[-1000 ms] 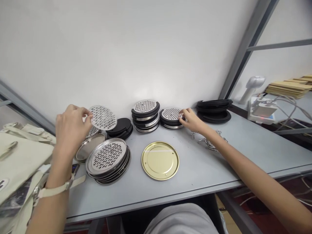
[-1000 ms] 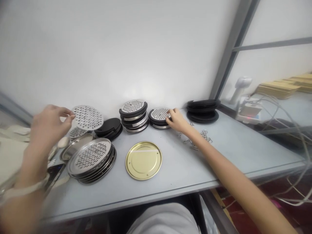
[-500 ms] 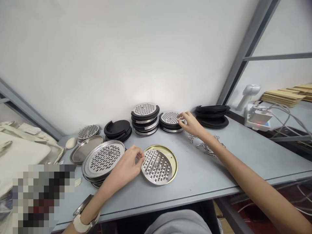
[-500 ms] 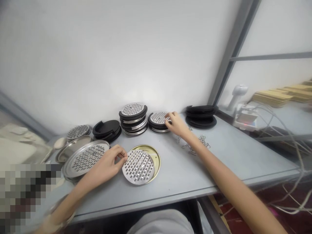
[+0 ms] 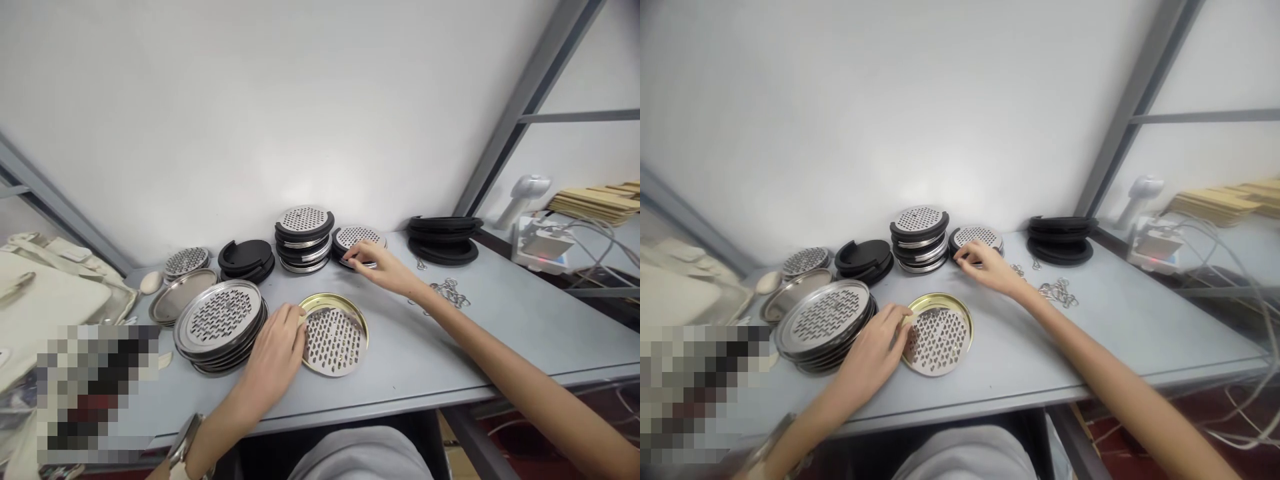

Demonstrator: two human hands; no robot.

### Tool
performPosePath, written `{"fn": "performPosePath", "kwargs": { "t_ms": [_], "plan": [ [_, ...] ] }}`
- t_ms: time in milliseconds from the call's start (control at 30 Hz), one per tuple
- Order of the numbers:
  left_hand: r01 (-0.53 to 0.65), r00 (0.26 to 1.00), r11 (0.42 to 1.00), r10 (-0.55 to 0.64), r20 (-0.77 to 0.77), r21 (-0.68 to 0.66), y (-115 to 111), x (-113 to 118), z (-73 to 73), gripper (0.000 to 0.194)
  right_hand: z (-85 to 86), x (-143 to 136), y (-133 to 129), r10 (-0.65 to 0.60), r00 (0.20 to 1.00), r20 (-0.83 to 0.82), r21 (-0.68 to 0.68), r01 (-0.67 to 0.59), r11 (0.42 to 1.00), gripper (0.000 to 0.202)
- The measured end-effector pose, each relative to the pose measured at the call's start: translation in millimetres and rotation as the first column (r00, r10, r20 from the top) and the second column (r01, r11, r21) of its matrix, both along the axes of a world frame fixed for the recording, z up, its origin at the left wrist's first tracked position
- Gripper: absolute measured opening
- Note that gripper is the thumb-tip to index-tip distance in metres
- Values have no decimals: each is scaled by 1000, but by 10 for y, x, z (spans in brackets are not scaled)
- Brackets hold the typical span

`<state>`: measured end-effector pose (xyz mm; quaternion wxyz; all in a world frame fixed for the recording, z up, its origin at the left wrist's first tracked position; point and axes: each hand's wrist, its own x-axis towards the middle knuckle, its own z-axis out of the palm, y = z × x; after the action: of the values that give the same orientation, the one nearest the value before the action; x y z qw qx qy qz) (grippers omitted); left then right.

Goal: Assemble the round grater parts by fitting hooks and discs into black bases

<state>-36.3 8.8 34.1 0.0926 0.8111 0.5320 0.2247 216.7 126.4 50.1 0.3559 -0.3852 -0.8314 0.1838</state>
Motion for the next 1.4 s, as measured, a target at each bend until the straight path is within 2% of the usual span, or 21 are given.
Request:
{"fn": "performPosePath", "kwargs": {
  "t_ms": [67,133,233,300,433,733,867,1233,1400],
  "plan": [
    [-18,999,998,16,32,57,-69,4,-84,24,23,-125,-150,215,977,13,-124,-212,970,25],
    [-38,997,997,33,70,67,-131,-16,-180,42,23,-241,-280,396,916,60,-240,-371,897,40],
    [16,995,999,-13,101,-34,-185,-78,-291,66,-19,-365,-400,528,844,91,-276,-488,828,62],
    [52,990,993,-37,138,-106,-194,-119,-318,71,-58,-405,-437,570,815,105,-275,-527,804,69],
    [55,969,982,-9,247,-180,-178,-144,-295,55,-114,-422,-471,590,794,150,-277,-539,796,69],
    [74,966,993,-48,255,-94,-159,-120,-316,45,-129,-412,-473,535,810,242,-298,-462,835,62],
    [79,971,992,-54,233,-100,-172,-124,-312,51,-132,-419,-476,534,808,248,-279,-469,838,60],
    [100,986,985,-79,146,-137,-182,-127,-319,83,-180,-461,-485,518,822,234,-234,-470,851,59],
    [90,990,984,-72,120,-151,-177,-131,-335,74,-186,-461,-486,520,825,221,-222,-476,851,62]
  ]
}}
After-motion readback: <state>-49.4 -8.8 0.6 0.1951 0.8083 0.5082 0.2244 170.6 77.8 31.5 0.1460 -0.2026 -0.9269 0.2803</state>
